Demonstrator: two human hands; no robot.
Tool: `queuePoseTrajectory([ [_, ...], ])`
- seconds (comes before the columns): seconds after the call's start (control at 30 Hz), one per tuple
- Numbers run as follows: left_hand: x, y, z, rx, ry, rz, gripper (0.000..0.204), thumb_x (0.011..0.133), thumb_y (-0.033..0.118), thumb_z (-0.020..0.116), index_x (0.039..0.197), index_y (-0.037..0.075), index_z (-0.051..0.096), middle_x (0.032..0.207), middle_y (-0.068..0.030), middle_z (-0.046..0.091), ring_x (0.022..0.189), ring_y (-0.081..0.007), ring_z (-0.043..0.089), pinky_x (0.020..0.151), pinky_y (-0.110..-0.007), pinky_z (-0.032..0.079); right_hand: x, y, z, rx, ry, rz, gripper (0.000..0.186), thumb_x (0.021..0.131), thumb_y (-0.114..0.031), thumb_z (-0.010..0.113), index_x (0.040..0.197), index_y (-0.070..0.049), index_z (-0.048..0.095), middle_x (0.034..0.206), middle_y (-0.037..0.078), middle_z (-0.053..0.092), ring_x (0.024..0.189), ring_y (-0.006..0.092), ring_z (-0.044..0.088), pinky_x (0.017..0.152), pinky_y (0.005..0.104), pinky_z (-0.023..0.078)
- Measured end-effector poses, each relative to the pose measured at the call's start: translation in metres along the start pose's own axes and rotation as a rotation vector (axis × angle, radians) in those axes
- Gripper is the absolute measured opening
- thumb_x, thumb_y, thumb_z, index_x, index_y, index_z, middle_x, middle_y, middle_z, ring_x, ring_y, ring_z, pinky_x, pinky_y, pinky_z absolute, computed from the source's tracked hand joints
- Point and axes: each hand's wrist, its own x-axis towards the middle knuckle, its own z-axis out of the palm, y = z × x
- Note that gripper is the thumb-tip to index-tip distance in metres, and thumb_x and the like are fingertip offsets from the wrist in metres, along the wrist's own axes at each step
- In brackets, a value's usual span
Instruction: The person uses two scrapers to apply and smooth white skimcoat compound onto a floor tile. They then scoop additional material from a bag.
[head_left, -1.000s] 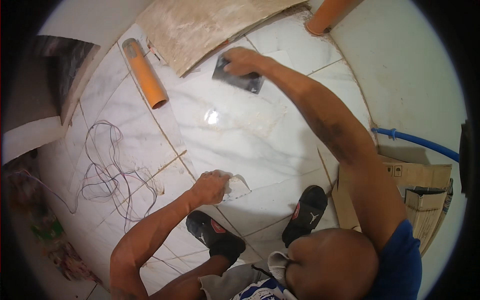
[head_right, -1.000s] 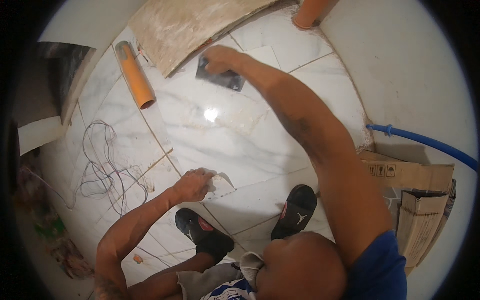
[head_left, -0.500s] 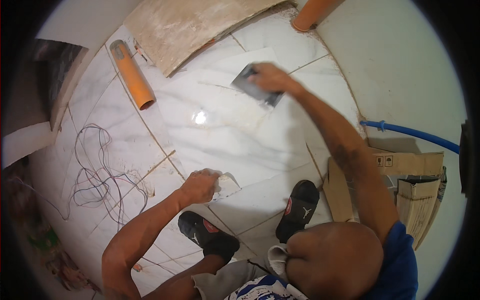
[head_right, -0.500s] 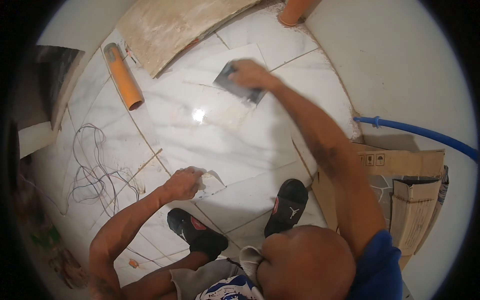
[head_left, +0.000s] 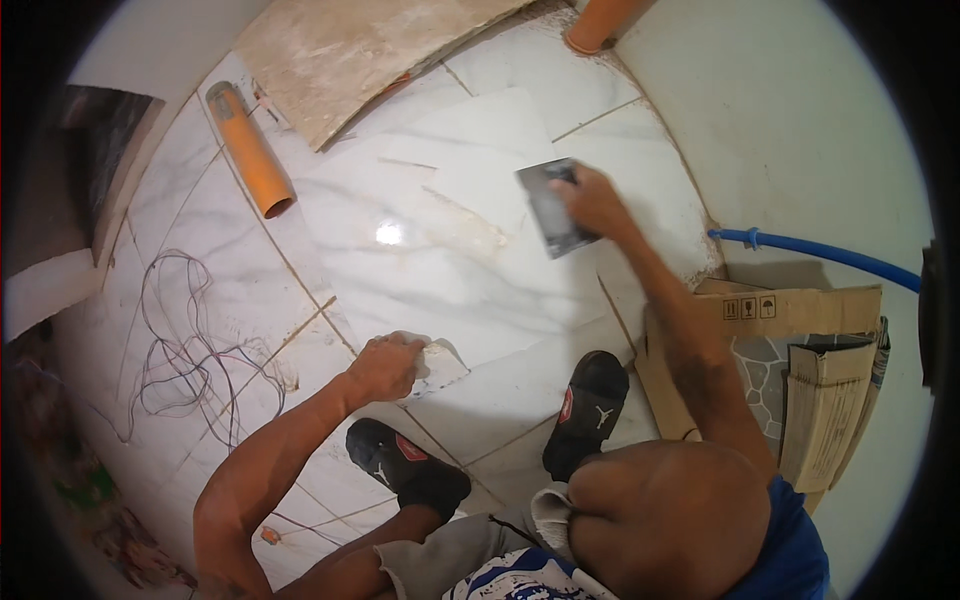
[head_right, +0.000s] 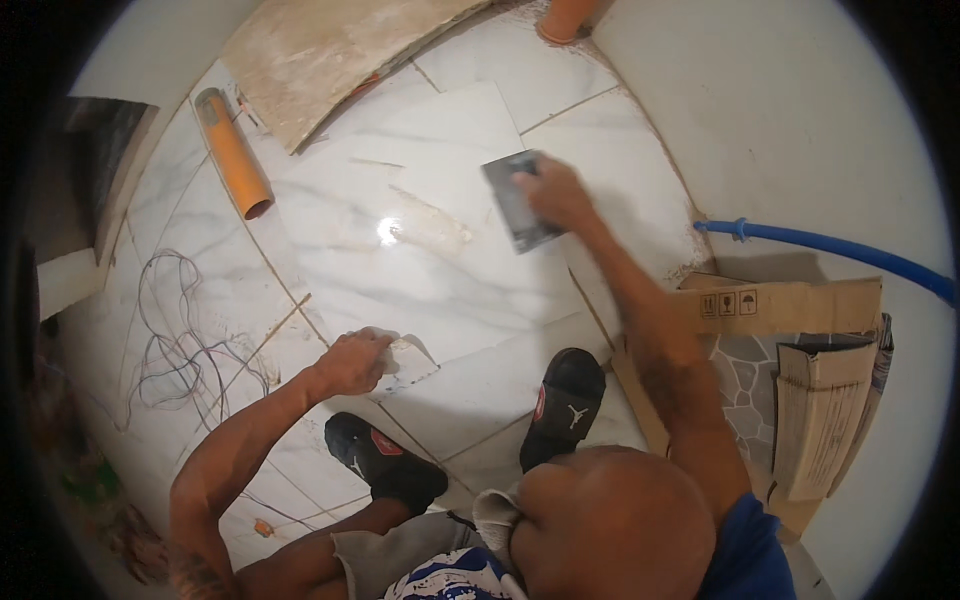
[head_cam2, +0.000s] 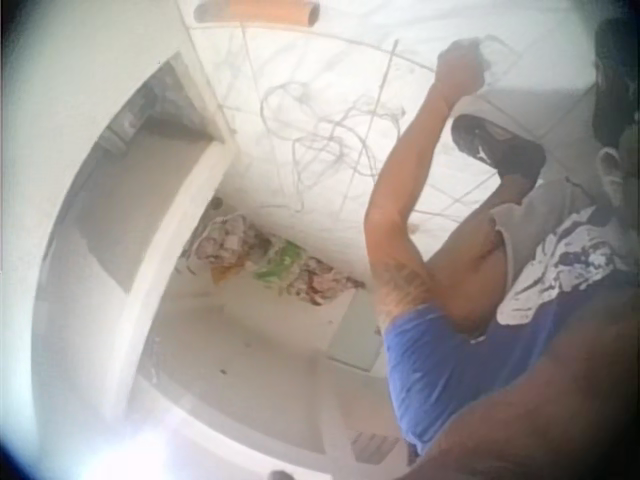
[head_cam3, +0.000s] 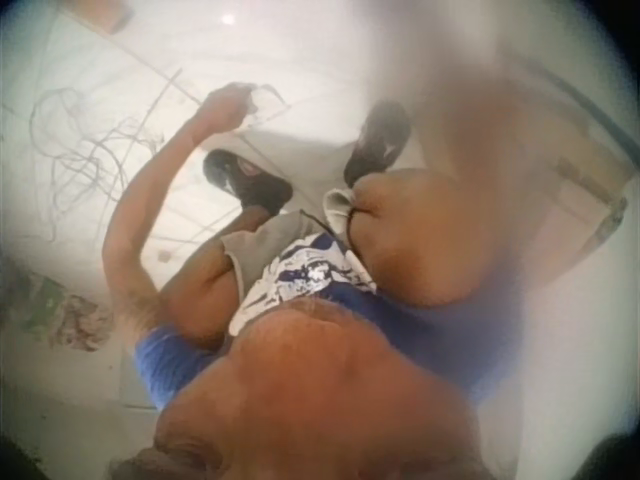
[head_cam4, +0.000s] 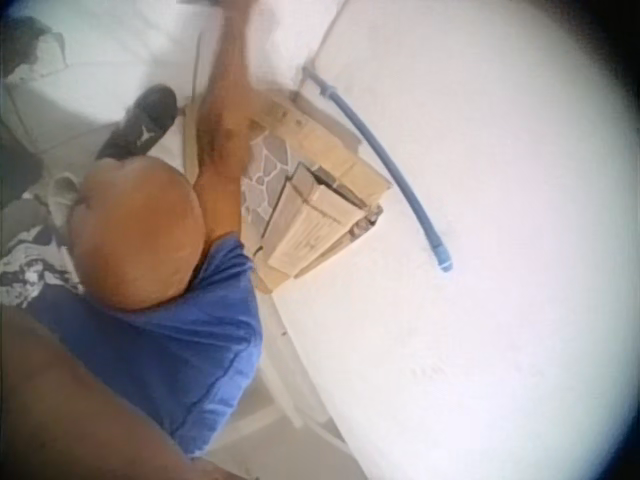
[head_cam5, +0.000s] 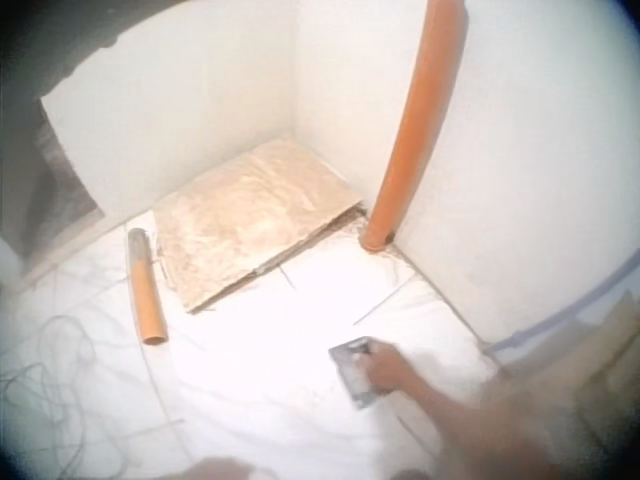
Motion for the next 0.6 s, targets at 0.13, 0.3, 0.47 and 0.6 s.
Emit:
queuePoseTrajectory([
  [0.13,-0.009,-0.013,0.007,0.003,-0.028,-0.037,0.055,0.081,0.013,0.061,0.133,0.005,0.047,0.116,-0.0241,0.056,0.109,-0.0426,0.056,0.094,-0.050,0.046,-0.020,-0.089,0.063,-0.025,-0.254,-0.026,0.033,0.089,-0.026,0.057,0.107,0.002,0.060,0.100,0.026,0.064,0.098,0.0442,0.060,0.089,0.0488,0.046],
  [0.3,0.000,-0.012,0.011,0.002,0.020,0.034,0.055,0.081,0.014,0.061,0.134,0.004,0.047,0.112,-0.0246,0.057,0.105,-0.0425,0.057,0.092,-0.050,0.046,-0.005,-0.030,0.012,0.172,-0.064,0.078,0.036,0.088,-0.029,0.060,0.104,0.003,0.062,0.100,0.025,0.066,0.093,0.0394,0.064,0.084,0.0436,0.050],
  [0.47,0.000,-0.007,0.007,0.027,0.038,0.020,0.055,0.081,0.013,0.062,0.133,0.005,0.046,0.111,-0.0239,0.058,0.104,-0.0428,0.058,0.091,-0.049,0.047,-0.024,0.015,-0.018,0.127,-0.017,0.171,0.037,0.087,-0.028,0.062,0.106,0.004,0.061,0.100,0.026,0.066,0.092,0.0406,0.064,0.082,0.0452,0.050],
  [0.6,-0.001,-0.007,0.006,0.002,0.007,0.005,0.055,0.081,0.013,0.062,0.133,0.005,0.047,0.113,-0.0236,0.057,0.105,-0.0424,0.057,0.092,-0.049,0.046,-0.039,-0.027,0.047,0.022,0.005,0.092,0.033,0.089,-0.028,0.058,0.100,0.004,0.056,0.094,0.029,0.063,0.093,0.0475,0.060,0.082,0.0514,0.047],
])
